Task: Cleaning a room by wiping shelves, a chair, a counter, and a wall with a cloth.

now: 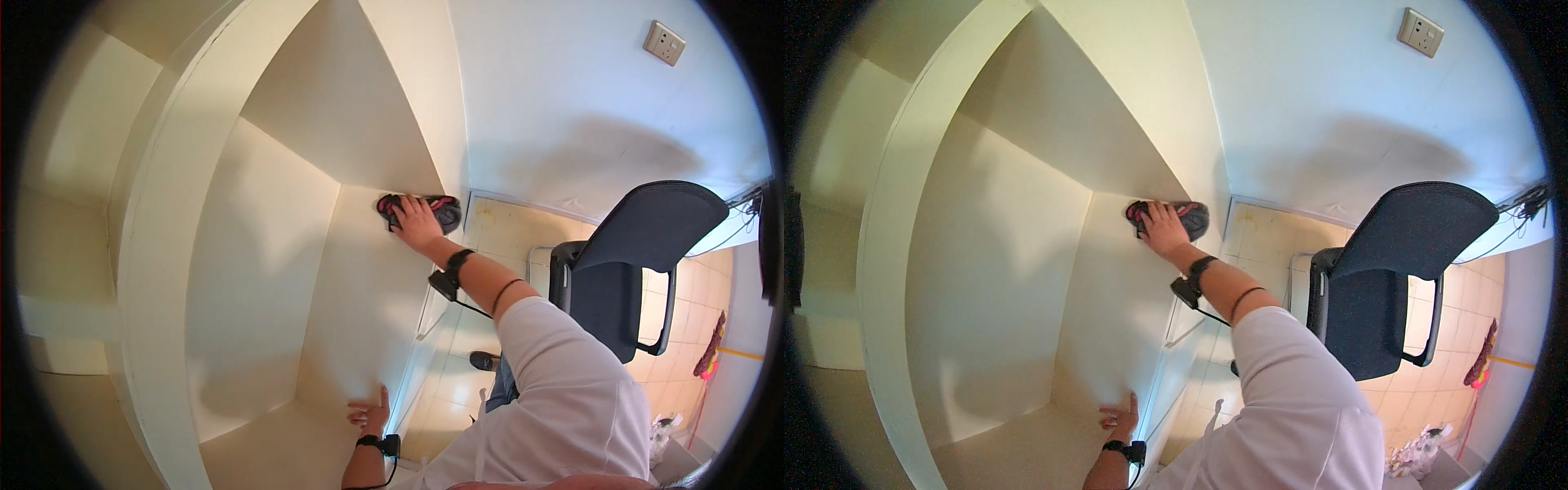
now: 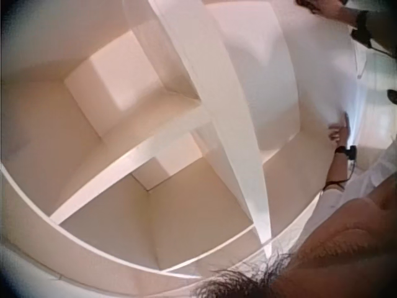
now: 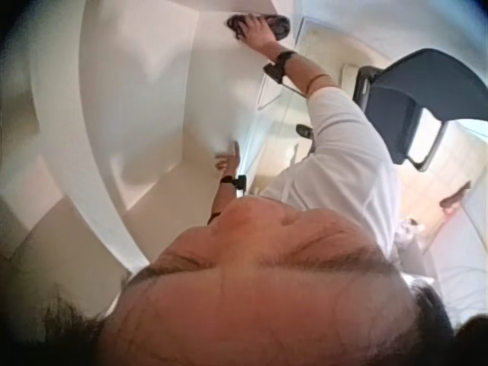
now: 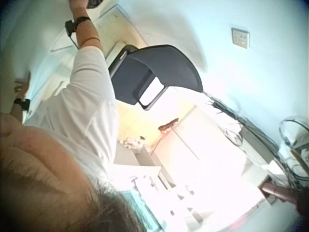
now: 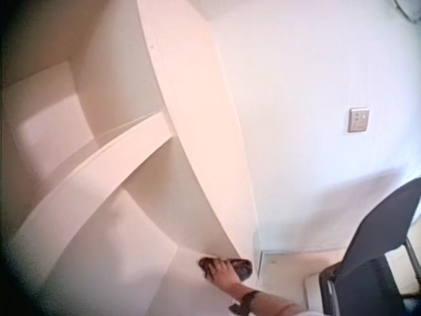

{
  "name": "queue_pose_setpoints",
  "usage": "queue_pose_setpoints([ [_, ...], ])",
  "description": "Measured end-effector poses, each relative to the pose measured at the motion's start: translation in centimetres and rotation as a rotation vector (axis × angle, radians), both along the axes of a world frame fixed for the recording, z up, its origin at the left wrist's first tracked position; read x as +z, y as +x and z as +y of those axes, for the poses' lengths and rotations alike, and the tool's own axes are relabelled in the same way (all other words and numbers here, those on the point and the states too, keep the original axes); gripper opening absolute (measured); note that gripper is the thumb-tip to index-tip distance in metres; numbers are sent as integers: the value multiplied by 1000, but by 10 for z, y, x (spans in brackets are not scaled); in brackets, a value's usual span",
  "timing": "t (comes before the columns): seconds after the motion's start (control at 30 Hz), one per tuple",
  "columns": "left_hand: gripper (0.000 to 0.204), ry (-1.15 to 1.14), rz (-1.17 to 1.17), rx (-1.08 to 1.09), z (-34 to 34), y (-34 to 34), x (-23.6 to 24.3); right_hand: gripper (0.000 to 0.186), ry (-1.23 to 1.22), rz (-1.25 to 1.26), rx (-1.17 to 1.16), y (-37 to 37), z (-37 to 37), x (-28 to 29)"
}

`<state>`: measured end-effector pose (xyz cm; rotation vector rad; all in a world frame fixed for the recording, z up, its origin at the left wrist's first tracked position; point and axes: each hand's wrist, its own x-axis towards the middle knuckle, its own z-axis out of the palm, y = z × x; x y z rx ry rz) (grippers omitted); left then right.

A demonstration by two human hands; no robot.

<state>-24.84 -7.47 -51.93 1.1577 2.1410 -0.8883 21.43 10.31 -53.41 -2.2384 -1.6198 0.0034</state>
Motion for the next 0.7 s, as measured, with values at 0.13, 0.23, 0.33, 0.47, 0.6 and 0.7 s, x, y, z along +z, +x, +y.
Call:
queue_pose_setpoints([
  [0.13, 147, 86, 35, -4, -2, -8, -4, 62, -91, 24, 49, -10, 40, 12],
  [0.23, 148, 20, -8, -10, 5, 2, 10, 62, -76, 28, 65, -9, 34, 9],
  [0.33, 147, -60, -2, -39, 15, 16, 41, 58, -27, 75, 248, -10, 6, 6],
  [0.47, 140, 153, -52, -103, 23, 8, 36, 45, 60, 119, 339, -6, -33, 11],
  [0.6, 110, 491, -272, -254, 35, 84, 41, 36, 87, 384, 265, 6, -59, 23],
  [0.7, 84, 441, -852, -342, 83, 150, 33, 35, 265, 990, 71, 28, -63, 46],
])
